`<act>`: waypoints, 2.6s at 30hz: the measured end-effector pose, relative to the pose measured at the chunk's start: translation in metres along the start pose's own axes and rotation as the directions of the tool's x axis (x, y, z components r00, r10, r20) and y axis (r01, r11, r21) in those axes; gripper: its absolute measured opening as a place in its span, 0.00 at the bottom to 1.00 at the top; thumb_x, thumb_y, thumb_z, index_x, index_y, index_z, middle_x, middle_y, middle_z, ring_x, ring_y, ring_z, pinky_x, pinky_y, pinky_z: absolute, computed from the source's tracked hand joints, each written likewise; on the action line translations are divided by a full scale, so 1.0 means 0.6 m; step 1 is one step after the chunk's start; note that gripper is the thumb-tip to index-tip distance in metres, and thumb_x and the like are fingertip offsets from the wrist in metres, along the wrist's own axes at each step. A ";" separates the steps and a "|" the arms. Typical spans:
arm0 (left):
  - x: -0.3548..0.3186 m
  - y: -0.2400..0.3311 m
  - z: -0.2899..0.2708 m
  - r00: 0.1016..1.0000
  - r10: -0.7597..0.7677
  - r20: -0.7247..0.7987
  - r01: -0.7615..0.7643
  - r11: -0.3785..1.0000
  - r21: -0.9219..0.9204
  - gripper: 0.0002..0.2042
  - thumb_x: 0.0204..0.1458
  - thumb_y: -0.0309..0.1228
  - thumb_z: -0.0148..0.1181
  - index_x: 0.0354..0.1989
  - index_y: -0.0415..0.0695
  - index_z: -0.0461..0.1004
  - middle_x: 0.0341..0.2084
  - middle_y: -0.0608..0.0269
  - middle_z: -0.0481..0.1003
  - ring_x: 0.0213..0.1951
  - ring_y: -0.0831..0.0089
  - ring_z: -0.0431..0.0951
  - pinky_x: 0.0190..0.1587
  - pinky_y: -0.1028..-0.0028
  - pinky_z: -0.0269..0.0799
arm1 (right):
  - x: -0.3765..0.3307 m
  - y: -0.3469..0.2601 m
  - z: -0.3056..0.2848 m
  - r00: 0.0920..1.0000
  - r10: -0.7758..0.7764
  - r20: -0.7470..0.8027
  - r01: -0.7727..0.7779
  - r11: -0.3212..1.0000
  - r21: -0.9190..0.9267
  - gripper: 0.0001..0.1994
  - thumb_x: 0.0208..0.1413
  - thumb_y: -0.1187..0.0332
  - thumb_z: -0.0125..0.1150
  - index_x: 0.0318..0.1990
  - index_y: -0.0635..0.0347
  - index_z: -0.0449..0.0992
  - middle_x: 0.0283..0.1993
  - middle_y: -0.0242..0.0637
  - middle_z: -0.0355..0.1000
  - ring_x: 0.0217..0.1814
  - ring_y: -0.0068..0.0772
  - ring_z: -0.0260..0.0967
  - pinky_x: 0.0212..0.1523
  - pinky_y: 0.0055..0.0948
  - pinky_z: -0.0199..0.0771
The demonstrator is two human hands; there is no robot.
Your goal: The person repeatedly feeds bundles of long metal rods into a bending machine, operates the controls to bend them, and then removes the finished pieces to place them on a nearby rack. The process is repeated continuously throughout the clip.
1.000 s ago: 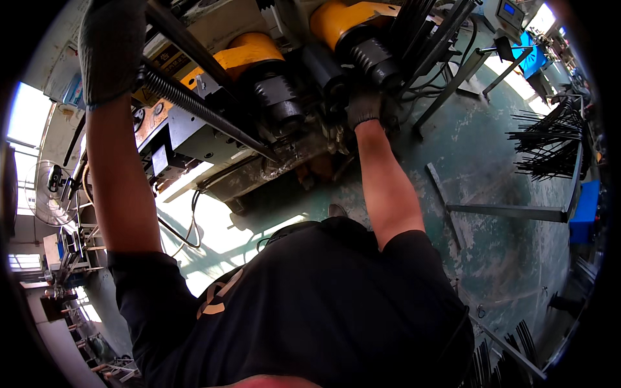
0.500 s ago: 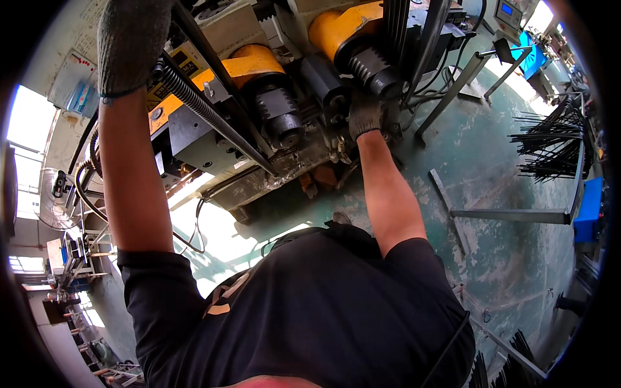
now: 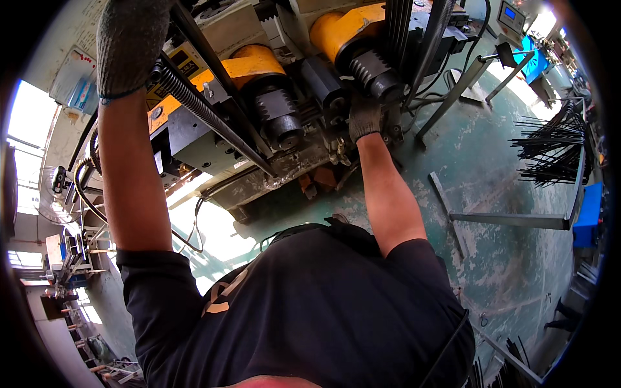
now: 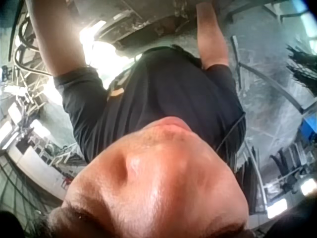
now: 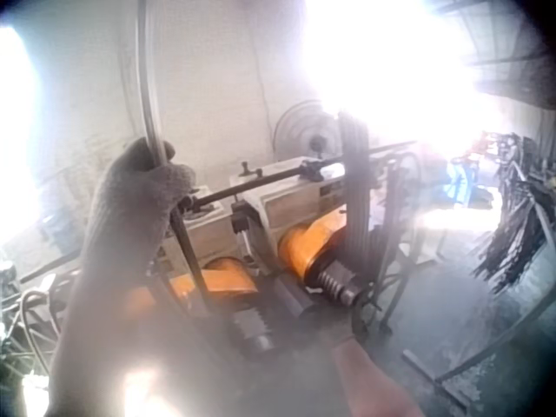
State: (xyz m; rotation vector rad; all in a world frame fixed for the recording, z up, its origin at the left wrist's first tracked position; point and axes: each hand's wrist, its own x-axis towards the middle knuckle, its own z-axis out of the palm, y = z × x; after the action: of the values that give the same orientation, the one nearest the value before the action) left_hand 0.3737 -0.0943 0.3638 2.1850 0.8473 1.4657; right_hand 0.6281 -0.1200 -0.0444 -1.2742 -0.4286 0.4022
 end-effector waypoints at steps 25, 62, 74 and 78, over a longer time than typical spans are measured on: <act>0.004 -0.007 -0.008 0.996 -0.091 -0.018 0.087 0.983 -0.165 0.16 0.54 0.26 0.62 0.50 0.35 0.73 0.29 0.62 0.73 0.31 0.70 0.76 0.37 0.71 0.73 | -0.035 -0.055 0.013 0.992 -0.117 0.048 0.126 0.921 -0.367 0.14 0.66 0.66 0.55 0.52 0.64 0.80 0.45 0.42 0.80 0.45 0.32 0.78 0.46 0.34 0.77; 0.011 -0.055 -0.016 0.986 -0.032 0.166 0.061 0.984 -0.169 0.18 0.58 0.28 0.60 0.55 0.33 0.70 0.35 0.53 0.79 0.37 0.66 0.82 0.43 0.70 0.80 | -0.014 0.112 -0.046 0.914 -0.242 0.327 0.389 0.751 -0.533 0.19 0.62 0.78 0.41 0.41 0.58 0.84 0.44 0.39 0.81 0.46 0.34 0.78 0.53 0.33 0.77; -0.031 -0.019 -0.030 0.991 0.094 0.099 -0.104 0.989 0.105 0.20 0.57 0.28 0.61 0.56 0.33 0.71 0.39 0.52 0.80 0.45 0.63 0.82 0.51 0.66 0.77 | -0.015 0.110 -0.043 0.936 -0.100 0.337 0.335 0.542 -0.771 0.14 0.66 0.70 0.50 0.54 0.62 0.78 0.57 0.43 0.75 0.59 0.43 0.72 0.63 0.39 0.71; -0.059 0.025 -0.052 0.966 -0.255 -0.027 0.257 0.964 0.064 0.20 0.54 0.25 0.61 0.55 0.33 0.72 0.38 0.51 0.81 0.42 0.64 0.83 0.48 0.68 0.78 | -0.071 -0.002 -0.101 0.916 -0.277 0.292 0.377 0.339 -0.862 0.14 0.67 0.71 0.54 0.57 0.63 0.75 0.60 0.40 0.72 0.60 0.38 0.71 0.61 0.37 0.74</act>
State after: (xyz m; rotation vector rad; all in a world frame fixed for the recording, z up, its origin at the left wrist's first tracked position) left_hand 0.3393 -0.1298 0.3600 2.0198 1.1528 1.3495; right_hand 0.6230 -0.1921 -0.0609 -2.1967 -1.0784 -0.2104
